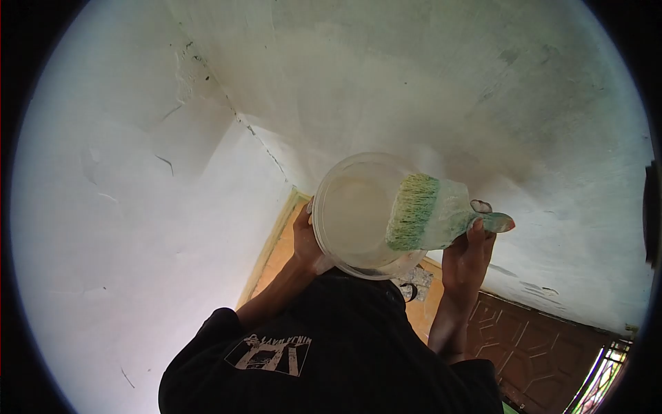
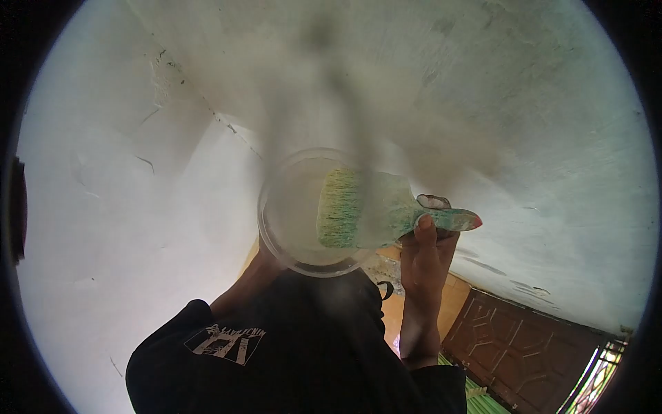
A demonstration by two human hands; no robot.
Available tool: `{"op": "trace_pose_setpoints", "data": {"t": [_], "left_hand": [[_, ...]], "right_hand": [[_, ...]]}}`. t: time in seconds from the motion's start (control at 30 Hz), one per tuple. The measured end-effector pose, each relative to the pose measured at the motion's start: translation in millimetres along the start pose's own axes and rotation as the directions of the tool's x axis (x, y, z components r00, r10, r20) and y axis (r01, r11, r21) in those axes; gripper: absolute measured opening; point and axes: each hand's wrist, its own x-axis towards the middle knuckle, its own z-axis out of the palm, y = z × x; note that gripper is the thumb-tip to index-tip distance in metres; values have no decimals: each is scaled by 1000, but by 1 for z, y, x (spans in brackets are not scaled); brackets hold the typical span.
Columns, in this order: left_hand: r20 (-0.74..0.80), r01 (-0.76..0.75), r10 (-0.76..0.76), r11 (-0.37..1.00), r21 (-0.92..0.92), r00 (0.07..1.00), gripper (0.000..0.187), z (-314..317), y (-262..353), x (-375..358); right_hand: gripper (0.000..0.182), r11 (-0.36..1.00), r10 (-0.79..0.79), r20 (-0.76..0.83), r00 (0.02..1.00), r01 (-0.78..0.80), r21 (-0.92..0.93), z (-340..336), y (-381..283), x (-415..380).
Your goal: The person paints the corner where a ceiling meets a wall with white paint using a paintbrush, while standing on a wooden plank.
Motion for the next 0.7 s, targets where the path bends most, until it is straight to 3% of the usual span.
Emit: {"op": "trace_pose_setpoints", "data": {"t": [0.03, 0.2, 0.3, 0.47, 0.53, 0.57, 0.7], "left_hand": [[19, -26, 25, 999, 35, 999, 54, 8, 7, -2], [33, 193, -195, 910, -367, 980, 59, 2, 16, -3], [2, 210, -217, 940, -269, 976, 63, -19, 28, -10], [37, 265, -262, 953, -145, 964, 64, -24, 59, -5], [164, 358, -322, 882, -307, 932, 65, -38, 56, 9], [233, 411, -345, 831, -375, 909, 65, -46, 54, 14], [258, 393, -315, 846, -359, 913, 72, -58, 51, 26]], "right_hand": [[36, 999, 19, -10, 1000, -19, 34, 2, 2, 0], [39, 999, -14, 106, 994, 9, 42, 20, -12, 5], [40, 987, -157, 269, 950, 158, 18, 40, -14, 10], [42, 886, -419, 222, 880, 450, -109, 104, -64, 38], [41, 799, -581, 124, 804, 593, -104, 150, -99, 50], [40, 748, -630, 169, 758, 651, -131, 162, -118, 56], [35, 503, -774, 283, 567, 821, -271, 215, -195, 79]]}}
